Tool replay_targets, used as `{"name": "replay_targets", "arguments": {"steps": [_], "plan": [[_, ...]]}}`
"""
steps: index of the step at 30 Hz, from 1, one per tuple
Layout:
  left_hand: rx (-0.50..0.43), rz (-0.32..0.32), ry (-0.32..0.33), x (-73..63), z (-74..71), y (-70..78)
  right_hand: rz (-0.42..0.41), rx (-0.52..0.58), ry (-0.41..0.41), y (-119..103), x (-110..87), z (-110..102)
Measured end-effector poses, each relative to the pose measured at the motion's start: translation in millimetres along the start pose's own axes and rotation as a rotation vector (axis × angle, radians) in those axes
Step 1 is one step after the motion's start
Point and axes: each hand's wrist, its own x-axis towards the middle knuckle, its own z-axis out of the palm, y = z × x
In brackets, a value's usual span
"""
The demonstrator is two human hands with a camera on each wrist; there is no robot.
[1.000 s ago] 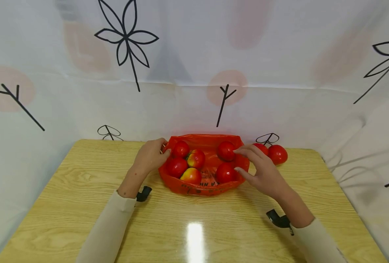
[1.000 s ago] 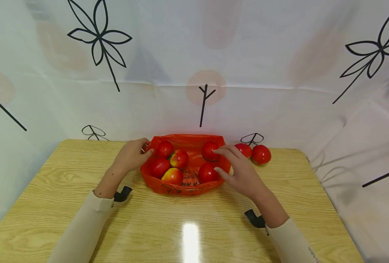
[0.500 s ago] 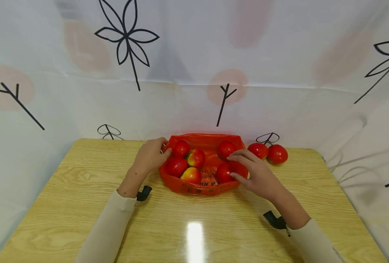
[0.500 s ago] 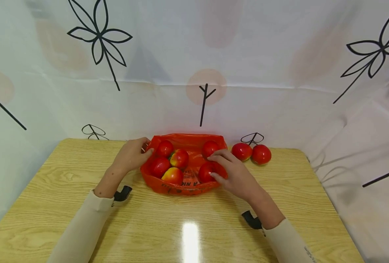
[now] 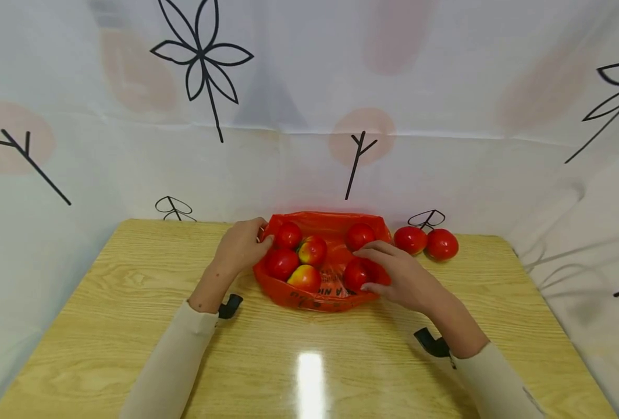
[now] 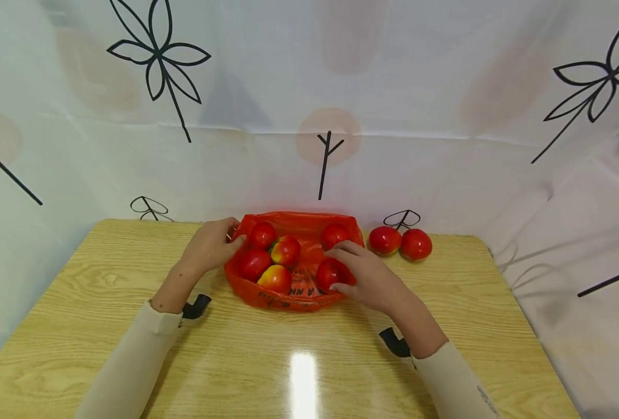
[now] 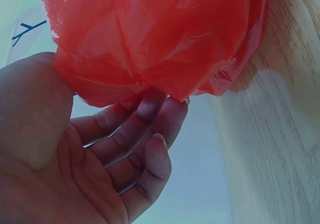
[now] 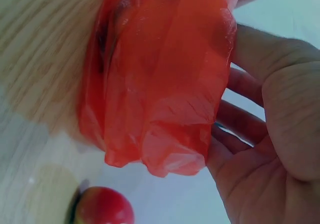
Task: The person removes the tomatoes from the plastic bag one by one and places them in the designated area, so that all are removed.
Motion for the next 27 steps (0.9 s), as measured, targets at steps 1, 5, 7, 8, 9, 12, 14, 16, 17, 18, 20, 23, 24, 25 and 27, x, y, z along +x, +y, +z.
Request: {"name": "replay_targets", "arguments": {"steps": [1, 5, 7, 8, 9, 12, 14, 16, 17, 18, 20, 23, 24, 25, 27], "plan": [[0.002, -0.001, -0.001, 0.3, 0.0, 0.1, 0.007, -0.006, -0.018, -1, 1.2, -1], [0.004, -0.009, -0.006, 1.2, 0.4, 0.5, 0.036, -0.044, -0.064, -5, 4.9, -1], [0.006, -0.011, -0.01, 1.4, 0.7, 0.5, 0.045, -0.072, -0.073, -6, 5.6, 1], [0.005, -0.013, -0.012, 1.3, 0.7, 0.8, 0.05, -0.09, -0.075, -6, 5.8, 2], [0.007, -0.013, -0.013, 1.1, 0.4, 1.1, 0.056, -0.105, -0.076, -6, 6.0, 3], [0.005, -0.014, -0.016, 0.6, 0.5, 1.5, 0.065, -0.148, -0.078, -6, 6.6, 6], [0.003, -0.016, -0.014, 0.2, 0.1, 1.8, 0.063, -0.165, -0.078, -6, 7.3, 8], [0.002, -0.014, -0.013, 0.1, 0.3, 1.6, 0.057, -0.174, -0.081, -7, 7.7, 9], [0.002, -0.012, -0.013, 0.1, 0.4, 1.3, 0.053, -0.18, -0.083, -7, 7.8, 9], [0.002, -0.012, -0.012, 0.1, 0.5, 1.1, 0.05, -0.185, -0.086, -7, 7.8, 9], [0.006, -0.011, -0.01, 0.4, 0.8, 0.5, 0.046, -0.19, -0.091, -8, 7.7, 10], [0.008, -0.009, -0.01, 0.6, 0.9, 0.5, 0.045, -0.197, -0.097, -8, 7.4, 10], [0.009, -0.01, -0.009, 0.8, 0.8, 0.7, 0.044, -0.197, -0.097, -8, 7.2, 11], [0.008, -0.009, -0.01, 0.9, 0.9, 0.8, 0.041, -0.199, -0.096, -8, 7.1, 11], [0.005, -0.008, -0.012, 1.1, 1.1, 0.9, 0.027, -0.206, -0.089, -8, 6.9, 12]]}}
